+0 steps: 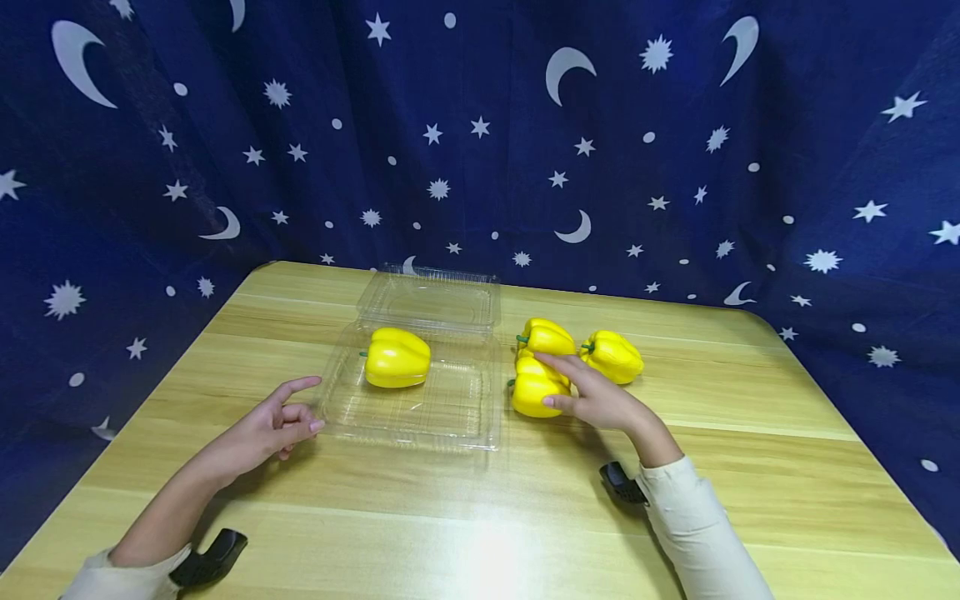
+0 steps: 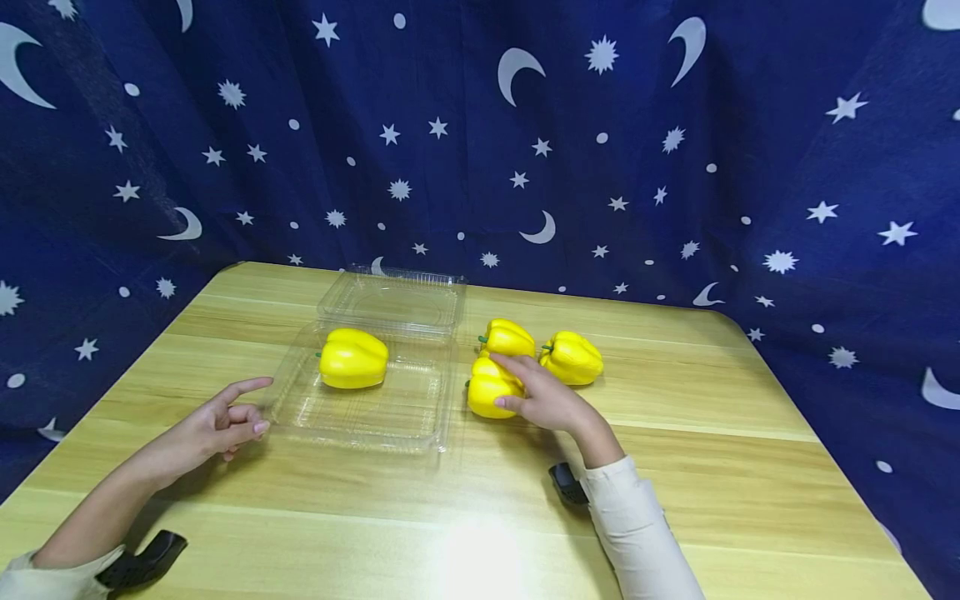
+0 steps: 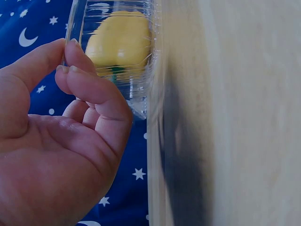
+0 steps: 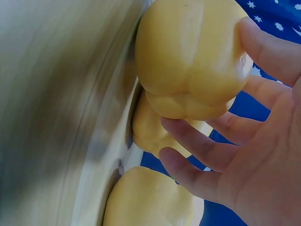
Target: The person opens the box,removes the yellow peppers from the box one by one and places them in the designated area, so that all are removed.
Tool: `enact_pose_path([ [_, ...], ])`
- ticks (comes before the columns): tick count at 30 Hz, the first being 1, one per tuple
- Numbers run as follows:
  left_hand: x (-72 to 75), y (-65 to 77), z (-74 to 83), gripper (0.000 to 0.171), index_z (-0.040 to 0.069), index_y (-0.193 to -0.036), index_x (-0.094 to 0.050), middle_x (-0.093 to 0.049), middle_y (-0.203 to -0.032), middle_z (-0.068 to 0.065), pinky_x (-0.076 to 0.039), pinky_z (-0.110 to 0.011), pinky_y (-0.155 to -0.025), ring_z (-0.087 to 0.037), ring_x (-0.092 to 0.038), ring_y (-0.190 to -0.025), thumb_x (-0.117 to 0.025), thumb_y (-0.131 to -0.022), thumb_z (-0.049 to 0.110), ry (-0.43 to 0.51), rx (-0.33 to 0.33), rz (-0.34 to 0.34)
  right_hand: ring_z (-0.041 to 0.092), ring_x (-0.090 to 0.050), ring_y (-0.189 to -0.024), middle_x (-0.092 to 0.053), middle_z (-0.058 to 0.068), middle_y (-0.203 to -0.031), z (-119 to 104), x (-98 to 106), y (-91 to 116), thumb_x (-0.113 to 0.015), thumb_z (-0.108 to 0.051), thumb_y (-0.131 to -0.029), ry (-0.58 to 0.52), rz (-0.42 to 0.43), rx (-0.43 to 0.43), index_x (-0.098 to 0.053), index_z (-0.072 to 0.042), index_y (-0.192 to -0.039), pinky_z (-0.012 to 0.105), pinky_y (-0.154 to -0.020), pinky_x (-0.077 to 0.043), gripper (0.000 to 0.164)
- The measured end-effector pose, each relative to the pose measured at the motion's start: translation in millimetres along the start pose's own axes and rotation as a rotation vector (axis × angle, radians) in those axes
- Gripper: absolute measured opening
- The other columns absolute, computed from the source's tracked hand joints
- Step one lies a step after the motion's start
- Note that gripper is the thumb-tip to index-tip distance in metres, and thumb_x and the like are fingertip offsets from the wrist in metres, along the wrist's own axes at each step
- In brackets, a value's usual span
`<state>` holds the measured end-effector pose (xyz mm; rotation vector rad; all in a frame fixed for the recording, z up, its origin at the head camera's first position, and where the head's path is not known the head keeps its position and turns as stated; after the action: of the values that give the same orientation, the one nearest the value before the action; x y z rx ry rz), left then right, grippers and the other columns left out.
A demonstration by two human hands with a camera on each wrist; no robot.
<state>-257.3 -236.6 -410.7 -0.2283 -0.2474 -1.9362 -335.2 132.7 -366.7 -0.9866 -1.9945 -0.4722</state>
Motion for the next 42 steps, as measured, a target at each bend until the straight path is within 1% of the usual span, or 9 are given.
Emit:
enact_pose_path([
  [4,-0.1,0.2,0.9,0.068,-0.002,-0.14,-0.006,-0.053,-0.077,-0.002,-0.038,-0.026,-0.047,-0.006,-0.04,-0.055,-0.052,-0.092,0.013,0.0,-0.005,-0.002,0.041,-0.033,-0.127,-0.034,0.025,-0.139,2,0,0,-0.059,-0.018,-0.088,-0.01,-0.013,-0.021,-0.031,-0.006,-0.141,0.057,-0.101,-0.028,0.061],
  [12,0.6,0.4,-0.2,0.068,-0.003,-0.14,-0.005,-0.053,-0.077,0.0,-0.038,-0.027,-0.047,-0.006,-0.04,-0.055,-0.051,-0.092,0.013,0.003,-0.008,-0.005,0.043,-0.03,-0.129,-0.033,0.025,-0.14,5,1,2,-0.058,-0.017,-0.088,-0.019,-0.036,-0.035,-0.03,-0.005,-0.141,0.057,-0.102,-0.026,0.061],
  [19,1.1,0.5,-0.2,0.068,-0.002,-0.14,-0.006,-0.054,-0.078,-0.002,-0.039,-0.026,-0.048,-0.006,-0.041,-0.055,-0.052,-0.092,0.014,0.004,0.009,-0.001,0.042,-0.024,-0.133,-0.029,0.022,-0.144,12,1,1,-0.055,-0.019,-0.09,-0.029,-0.049,-0.064,-0.026,-0.007,-0.143,0.057,-0.105,-0.021,0.062],
  [24,1.2,0.9,0.4,0.068,-0.001,-0.141,-0.006,-0.055,-0.079,-0.002,-0.039,-0.026,-0.049,-0.007,-0.041,-0.055,-0.052,-0.092,0.014,0.0,0.017,0.003,0.043,-0.018,-0.134,-0.026,0.022,-0.146,14,2,1,-0.053,-0.02,-0.091,-0.032,-0.057,-0.078,-0.025,-0.009,-0.144,0.059,-0.105,-0.017,0.061],
  [28,0.6,1.0,0.2,0.068,-0.001,-0.141,-0.006,-0.054,-0.079,-0.003,-0.038,-0.026,-0.048,-0.007,-0.04,-0.055,-0.051,-0.092,0.014,0.001,0.015,-0.003,0.044,-0.023,-0.132,-0.027,0.025,-0.144,14,3,2,-0.054,-0.021,-0.091,-0.022,-0.05,-0.082,-0.026,-0.009,-0.143,0.06,-0.104,-0.02,0.061],
  [31,0.2,0.7,-0.6,0.068,-0.001,-0.141,-0.005,-0.054,-0.079,-0.003,-0.038,-0.027,-0.048,-0.007,-0.04,-0.055,-0.051,-0.093,0.014,0.007,0.011,-0.01,0.044,-0.03,-0.128,-0.03,0.027,-0.14,14,4,3,-0.054,-0.022,-0.091,-0.007,-0.044,-0.078,-0.028,-0.007,-0.142,0.059,-0.101,-0.026,0.059],
  [33,0.0,0.2,-1.3,0.068,-0.001,-0.141,-0.005,-0.054,-0.079,-0.003,-0.038,-0.028,-0.047,-0.007,-0.04,-0.055,-0.051,-0.093,0.014,0.011,0.008,-0.014,0.044,-0.031,-0.127,-0.031,0.028,-0.14,14,5,4,-0.053,-0.023,-0.092,0.002,-0.046,-0.082,-0.029,-0.007,-0.142,0.059,-0.1,-0.027,0.058],
  [38,-0.1,-0.1,-1.8,0.067,-0.001,-0.141,-0.006,-0.054,-0.079,-0.004,-0.038,-0.028,-0.047,-0.008,-0.039,-0.054,-0.051,-0.093,0.014,0.004,0.004,-0.015,0.045,-0.029,-0.129,-0.029,0.027,-0.141,16,5,5,-0.051,-0.023,-0.093,0.006,-0.056,-0.085,-0.028,-0.007,-0.142,0.06,-0.101,-0.026,0.057],
  [42,-0.2,0.3,-1.3,0.067,-0.001,-0.141,-0.006,-0.054,-0.079,-0.004,-0.038,-0.028,-0.047,-0.008,-0.039,-0.055,-0.051,-0.093,0.014,0.0,0.004,-0.014,0.044,-0.023,-0.132,-0.028,0.023,-0.144,17,4,5,-0.051,-0.022,-0.093,-0.001,-0.069,-0.078,-0.028,-0.007,-0.143,0.059,-0.103,-0.022,0.057],
])
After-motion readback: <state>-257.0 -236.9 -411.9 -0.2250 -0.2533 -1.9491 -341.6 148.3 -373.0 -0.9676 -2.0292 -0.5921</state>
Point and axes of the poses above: each hand's wrist, its own y-axis away from the middle knuckle, its own x-axis out of the back of the hand, z = x × y, the point moved 7 cm from there along -y, towards the middle knuckle
